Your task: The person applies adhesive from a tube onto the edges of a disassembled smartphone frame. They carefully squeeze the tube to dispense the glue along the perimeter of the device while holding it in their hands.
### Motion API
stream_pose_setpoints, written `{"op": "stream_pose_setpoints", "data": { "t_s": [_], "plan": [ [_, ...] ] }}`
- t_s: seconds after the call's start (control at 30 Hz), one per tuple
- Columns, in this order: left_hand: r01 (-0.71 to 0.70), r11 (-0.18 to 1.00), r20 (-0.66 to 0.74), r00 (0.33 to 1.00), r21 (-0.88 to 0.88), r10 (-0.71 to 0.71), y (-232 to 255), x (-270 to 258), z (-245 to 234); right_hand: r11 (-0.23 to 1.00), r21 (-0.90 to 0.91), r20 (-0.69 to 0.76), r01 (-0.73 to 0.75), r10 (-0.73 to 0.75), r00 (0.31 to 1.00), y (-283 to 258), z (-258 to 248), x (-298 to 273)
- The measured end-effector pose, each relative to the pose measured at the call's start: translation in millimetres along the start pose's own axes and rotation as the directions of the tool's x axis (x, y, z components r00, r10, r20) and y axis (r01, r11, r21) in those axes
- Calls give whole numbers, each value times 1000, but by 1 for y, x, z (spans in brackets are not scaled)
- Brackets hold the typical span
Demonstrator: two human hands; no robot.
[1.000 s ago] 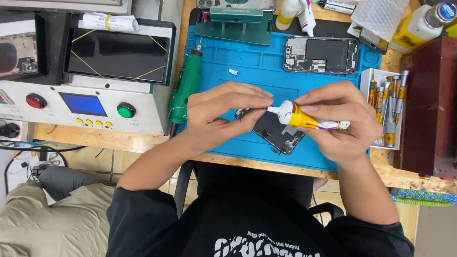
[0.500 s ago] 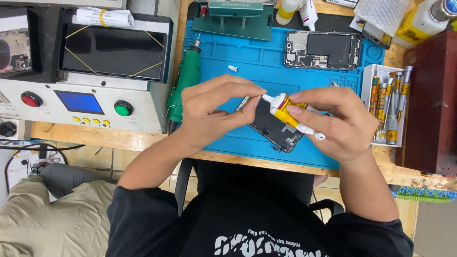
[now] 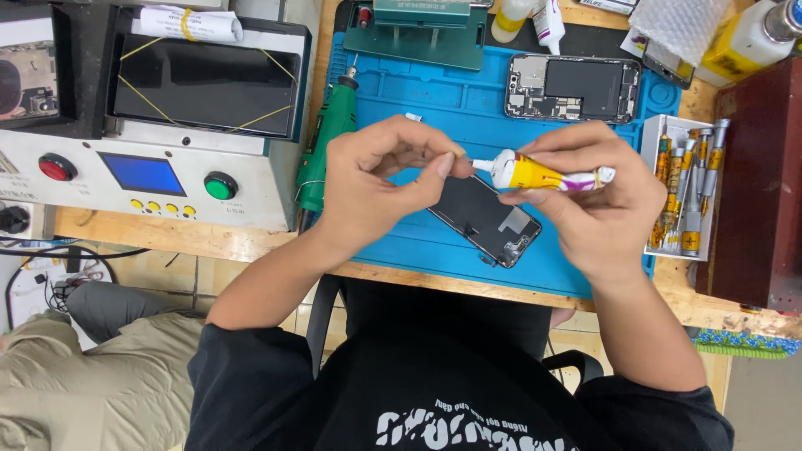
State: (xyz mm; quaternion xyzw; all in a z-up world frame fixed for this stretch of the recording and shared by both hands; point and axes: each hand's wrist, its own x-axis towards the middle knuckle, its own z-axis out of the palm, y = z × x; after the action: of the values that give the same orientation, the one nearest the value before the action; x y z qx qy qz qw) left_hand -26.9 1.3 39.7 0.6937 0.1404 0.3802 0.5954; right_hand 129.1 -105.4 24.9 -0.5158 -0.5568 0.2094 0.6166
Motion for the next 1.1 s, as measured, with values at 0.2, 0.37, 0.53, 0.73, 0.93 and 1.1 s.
{"op": "stream_pose_setpoints", "data": {
  "t_s": [0.2, 0.37, 0.53, 0.73, 0.93, 1.1],
  "plan": [
    [-73, 997, 17, 997, 1, 73, -6, -3, 0, 926, 286, 9, -245, 253, 967, 7, -4, -3],
    [-106, 994, 80, 991, -6, 106, -7, -1, -1, 889, 349, 51, -298, 299, 953, 8, -5, -2],
    [-113, 992, 140, 983, -56, 120, -5, 0, -3, 874, 396, 111, -281, 258, 960, 8, -7, -3],
    [-20, 993, 217, 975, -115, 45, -6, 0, -3, 969, 199, 113, -147, 127, 985, 4, -11, 0],
    [50, 992, 277, 961, -114, -17, -9, -1, -4, 991, 129, 135, -24, 6, 991, 4, -13, 1],
    [111, 977, 331, 943, -181, -46, -8, -1, -4, 992, 126, 148, 27, -46, 988, 3, -13, 2]
  ]
}}
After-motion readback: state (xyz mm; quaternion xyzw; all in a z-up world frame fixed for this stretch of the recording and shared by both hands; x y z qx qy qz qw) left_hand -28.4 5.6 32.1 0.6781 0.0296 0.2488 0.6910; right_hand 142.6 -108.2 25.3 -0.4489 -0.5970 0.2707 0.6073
